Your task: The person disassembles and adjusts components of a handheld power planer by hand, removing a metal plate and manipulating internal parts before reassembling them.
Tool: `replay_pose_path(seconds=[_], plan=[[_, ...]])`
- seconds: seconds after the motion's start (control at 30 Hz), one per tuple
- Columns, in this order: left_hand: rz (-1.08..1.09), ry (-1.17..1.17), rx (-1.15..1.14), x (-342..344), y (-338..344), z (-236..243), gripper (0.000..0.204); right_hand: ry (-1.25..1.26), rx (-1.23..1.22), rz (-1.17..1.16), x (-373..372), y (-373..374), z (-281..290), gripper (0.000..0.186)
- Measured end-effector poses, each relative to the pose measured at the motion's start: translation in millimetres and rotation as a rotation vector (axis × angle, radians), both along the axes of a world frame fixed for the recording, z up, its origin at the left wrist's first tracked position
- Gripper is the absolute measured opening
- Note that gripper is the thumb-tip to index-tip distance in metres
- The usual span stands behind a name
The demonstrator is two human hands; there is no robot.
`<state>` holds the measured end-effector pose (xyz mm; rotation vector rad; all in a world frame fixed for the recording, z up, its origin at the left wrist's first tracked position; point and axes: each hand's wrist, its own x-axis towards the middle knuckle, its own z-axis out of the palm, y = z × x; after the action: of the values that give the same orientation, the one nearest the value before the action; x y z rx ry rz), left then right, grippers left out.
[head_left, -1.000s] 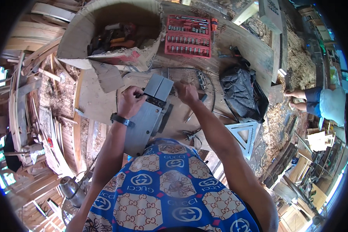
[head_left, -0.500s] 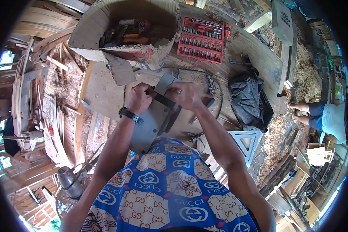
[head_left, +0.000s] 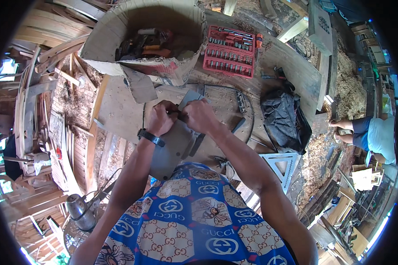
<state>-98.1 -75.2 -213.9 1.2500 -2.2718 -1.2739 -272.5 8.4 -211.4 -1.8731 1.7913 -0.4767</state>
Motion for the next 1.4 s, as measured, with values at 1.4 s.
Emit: replay_pose_path(seconds=[1.4], plan=[[-0.188, 0.031, 0.046, -5, 2, 5, 0.021, 0.645, 0.322, -0.326, -332, 28, -78, 0.034]])
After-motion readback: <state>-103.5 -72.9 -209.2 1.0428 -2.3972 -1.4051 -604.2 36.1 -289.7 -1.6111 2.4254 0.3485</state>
